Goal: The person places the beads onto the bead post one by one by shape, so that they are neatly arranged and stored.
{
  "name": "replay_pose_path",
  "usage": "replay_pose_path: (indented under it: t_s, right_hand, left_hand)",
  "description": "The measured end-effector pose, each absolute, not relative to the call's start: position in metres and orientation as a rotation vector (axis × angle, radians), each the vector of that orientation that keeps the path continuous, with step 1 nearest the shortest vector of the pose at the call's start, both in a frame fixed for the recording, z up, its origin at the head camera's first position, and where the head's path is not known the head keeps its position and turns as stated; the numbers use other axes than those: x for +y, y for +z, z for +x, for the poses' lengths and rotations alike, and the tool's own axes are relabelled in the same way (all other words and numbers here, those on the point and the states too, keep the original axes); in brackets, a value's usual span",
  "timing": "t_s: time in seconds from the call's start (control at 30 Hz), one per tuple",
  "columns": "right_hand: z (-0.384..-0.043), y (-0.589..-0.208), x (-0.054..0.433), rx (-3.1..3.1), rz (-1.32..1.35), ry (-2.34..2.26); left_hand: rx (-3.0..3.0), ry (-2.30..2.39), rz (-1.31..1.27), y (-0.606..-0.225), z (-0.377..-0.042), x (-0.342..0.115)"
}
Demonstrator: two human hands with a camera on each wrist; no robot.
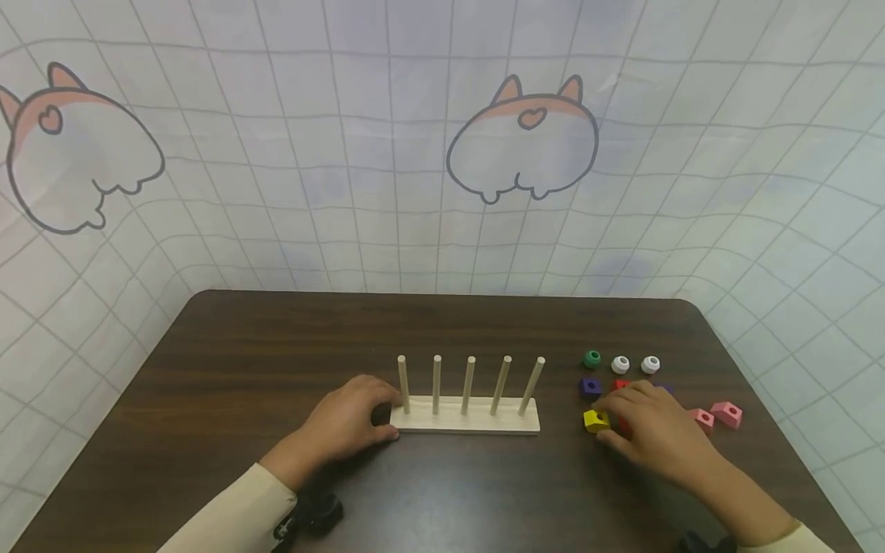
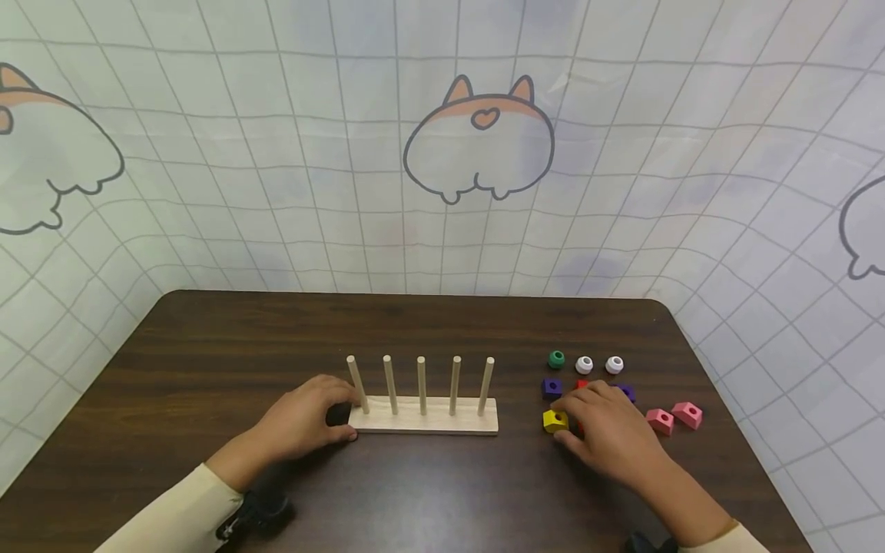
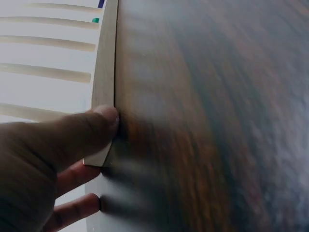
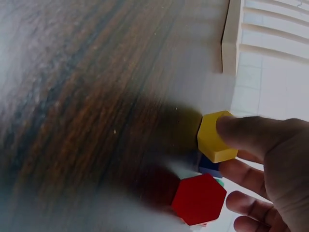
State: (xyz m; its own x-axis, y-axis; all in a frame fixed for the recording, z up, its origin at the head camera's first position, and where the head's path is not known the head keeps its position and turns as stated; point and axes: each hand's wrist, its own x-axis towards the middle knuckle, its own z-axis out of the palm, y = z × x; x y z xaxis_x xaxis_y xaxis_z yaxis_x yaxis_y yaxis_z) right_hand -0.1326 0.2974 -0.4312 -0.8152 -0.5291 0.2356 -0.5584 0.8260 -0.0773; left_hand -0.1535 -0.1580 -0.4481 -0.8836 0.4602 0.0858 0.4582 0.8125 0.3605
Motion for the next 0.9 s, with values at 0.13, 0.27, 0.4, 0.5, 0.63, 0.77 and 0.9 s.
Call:
replay_pose_path:
  t_s: [0.13,0.27,0.4,0.5,0.63,0.77,0.9]
  right_hand:
    - [-0.135,-0.431,0.296,-2.792,0.845,0.204]
    - [-0.137,-0.43,0.293,-2.801,0.834,0.208]
    - [-0.14,-0.425,0.291,-2.804,0.832,0.224]
    - [-0.142,-0.417,0.29,-2.795,0.826,0.266]
    - [-0.144,-0.402,0.285,-2.812,0.784,0.328]
    - [-0.144,-0.384,0.279,-2.875,0.711,0.361]
    - [-0.145,-0.367,0.274,-2.914,0.684,0.38]
  left_hand:
    - [2.973,0.618,0.714,-0.444,-0.155,-0.156]
    - [2.97,0.609,0.712,-0.443,-0.155,-0.155]
    - [2.968,0.615,0.703,-0.442,-0.156,-0.156]
    - [2.965,0.618,0.686,-0.442,-0.157,-0.156]
    - [2.962,0.615,0.68,-0.442,-0.157,-0.156]
    - [2.957,0.615,0.679,-0.442,-0.157,-0.157]
    - [2.955,0.615,0.653,-0.442,-0.157,-0.157]
